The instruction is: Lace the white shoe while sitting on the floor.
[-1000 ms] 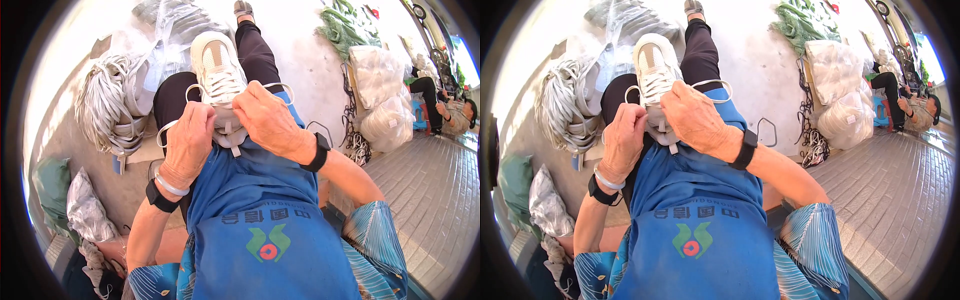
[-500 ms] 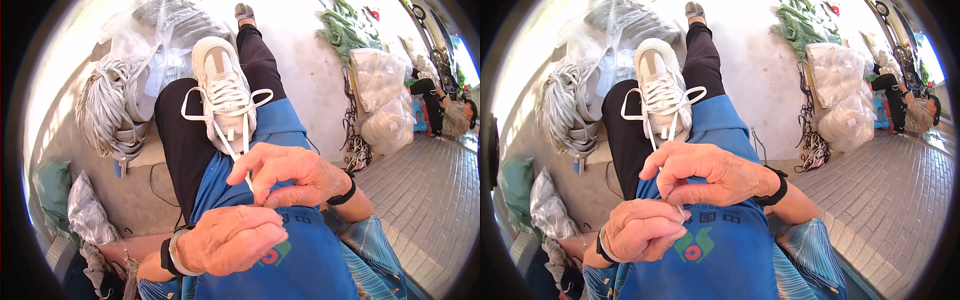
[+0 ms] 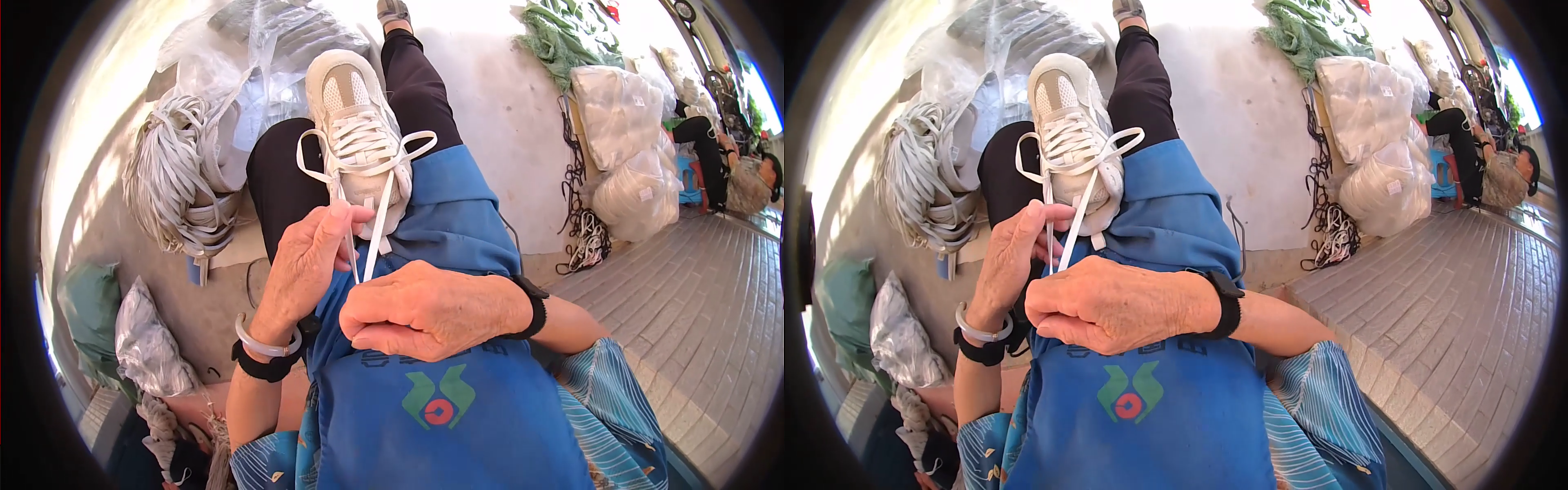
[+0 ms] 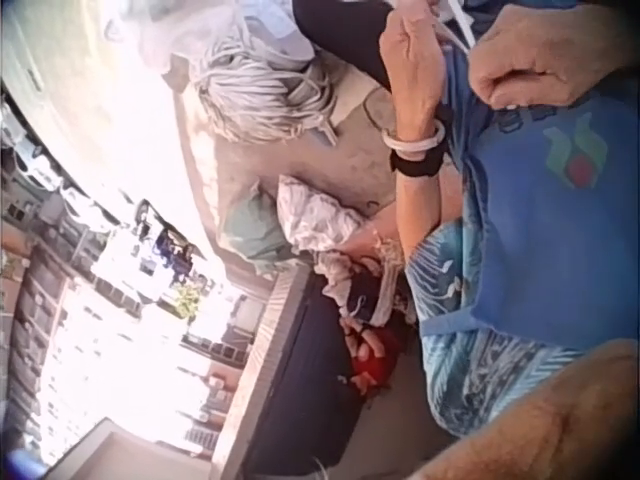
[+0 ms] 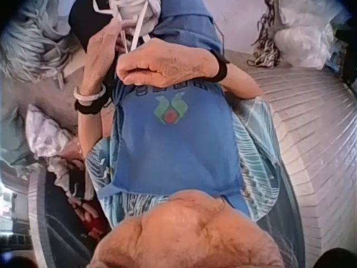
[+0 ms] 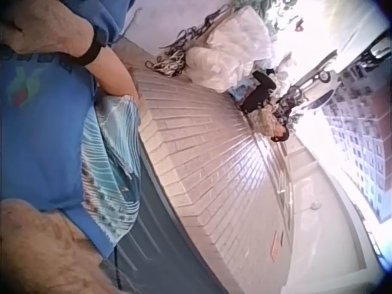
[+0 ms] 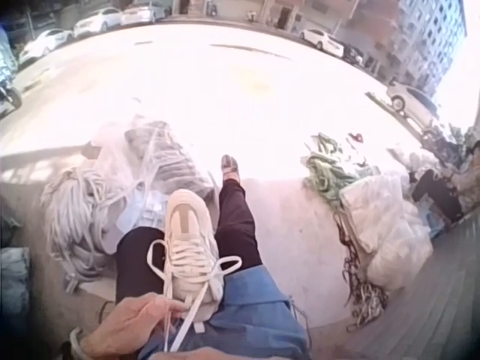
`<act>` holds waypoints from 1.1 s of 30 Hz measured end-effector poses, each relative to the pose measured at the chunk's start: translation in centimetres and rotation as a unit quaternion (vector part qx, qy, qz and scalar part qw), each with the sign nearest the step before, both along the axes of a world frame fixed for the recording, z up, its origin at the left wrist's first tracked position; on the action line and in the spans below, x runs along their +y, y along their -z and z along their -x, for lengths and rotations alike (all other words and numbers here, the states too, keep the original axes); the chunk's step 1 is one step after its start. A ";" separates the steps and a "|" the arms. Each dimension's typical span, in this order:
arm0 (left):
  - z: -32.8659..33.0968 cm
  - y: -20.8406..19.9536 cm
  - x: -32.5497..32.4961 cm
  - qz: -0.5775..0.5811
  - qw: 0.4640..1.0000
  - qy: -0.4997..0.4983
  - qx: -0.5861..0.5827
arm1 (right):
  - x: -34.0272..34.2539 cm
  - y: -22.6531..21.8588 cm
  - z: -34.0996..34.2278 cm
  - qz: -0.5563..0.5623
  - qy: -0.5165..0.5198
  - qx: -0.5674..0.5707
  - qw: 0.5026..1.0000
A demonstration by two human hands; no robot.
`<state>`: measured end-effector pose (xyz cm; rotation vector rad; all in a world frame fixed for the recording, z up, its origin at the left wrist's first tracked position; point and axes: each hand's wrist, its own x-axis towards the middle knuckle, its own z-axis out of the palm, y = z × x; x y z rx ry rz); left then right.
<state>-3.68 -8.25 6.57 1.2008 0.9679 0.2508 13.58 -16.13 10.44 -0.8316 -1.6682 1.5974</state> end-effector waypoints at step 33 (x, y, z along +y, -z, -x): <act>8.1 1.3 0.8 0.069 0.996 0.042 -0.032 | 1.6 4.9 -5.9 0.371 0.210 0.038 0.904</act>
